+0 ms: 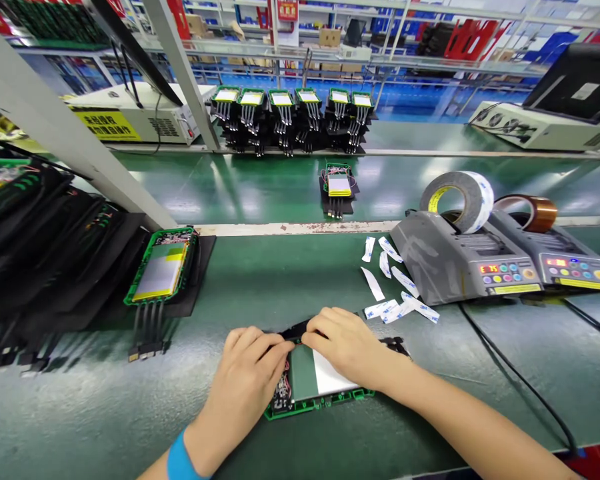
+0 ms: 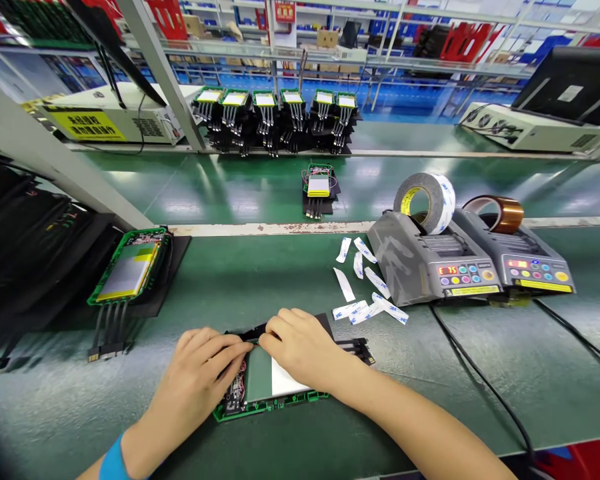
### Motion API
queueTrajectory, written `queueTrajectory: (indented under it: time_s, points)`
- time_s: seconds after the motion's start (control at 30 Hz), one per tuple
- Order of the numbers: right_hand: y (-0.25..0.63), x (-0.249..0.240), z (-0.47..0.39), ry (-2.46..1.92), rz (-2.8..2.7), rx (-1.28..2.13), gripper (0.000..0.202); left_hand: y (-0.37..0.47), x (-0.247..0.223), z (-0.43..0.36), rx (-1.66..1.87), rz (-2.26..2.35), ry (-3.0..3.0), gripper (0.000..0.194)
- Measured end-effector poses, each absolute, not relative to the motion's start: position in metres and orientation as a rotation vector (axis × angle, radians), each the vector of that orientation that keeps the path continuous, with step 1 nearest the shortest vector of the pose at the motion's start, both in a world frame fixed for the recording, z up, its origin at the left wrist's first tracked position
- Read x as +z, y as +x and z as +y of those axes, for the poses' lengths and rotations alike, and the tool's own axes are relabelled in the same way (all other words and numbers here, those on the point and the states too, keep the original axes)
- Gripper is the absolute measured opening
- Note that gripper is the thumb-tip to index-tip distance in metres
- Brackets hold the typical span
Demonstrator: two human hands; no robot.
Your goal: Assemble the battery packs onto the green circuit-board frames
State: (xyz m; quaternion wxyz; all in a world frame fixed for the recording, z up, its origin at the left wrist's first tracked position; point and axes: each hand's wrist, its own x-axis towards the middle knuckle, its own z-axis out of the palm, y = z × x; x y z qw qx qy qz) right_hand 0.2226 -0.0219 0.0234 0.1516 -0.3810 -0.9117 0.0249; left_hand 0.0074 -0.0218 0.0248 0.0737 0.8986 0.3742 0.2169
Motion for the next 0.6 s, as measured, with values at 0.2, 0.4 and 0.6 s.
queueTrajectory:
  time_s: [0.2, 0.4, 0.6]
  points:
    - [0.219, 0.03, -0.028, -1.232, -2.624, 0.21, 0.015, 0.01, 0.023, -0.02, 0.567, 1.145, 2.687, 0.017]
    - [0.225, 0.028, -0.03, -1.329, -2.425, 0.479, 0.022, 0.004, 0.028, -0.025, 0.367, 1.104, 2.559, 0.02]
    - [0.23, 0.023, -0.034, -1.18, -2.319, 0.564, 0.021, -0.005, 0.023, -0.038, 0.333, 1.1, 2.512, 0.083]
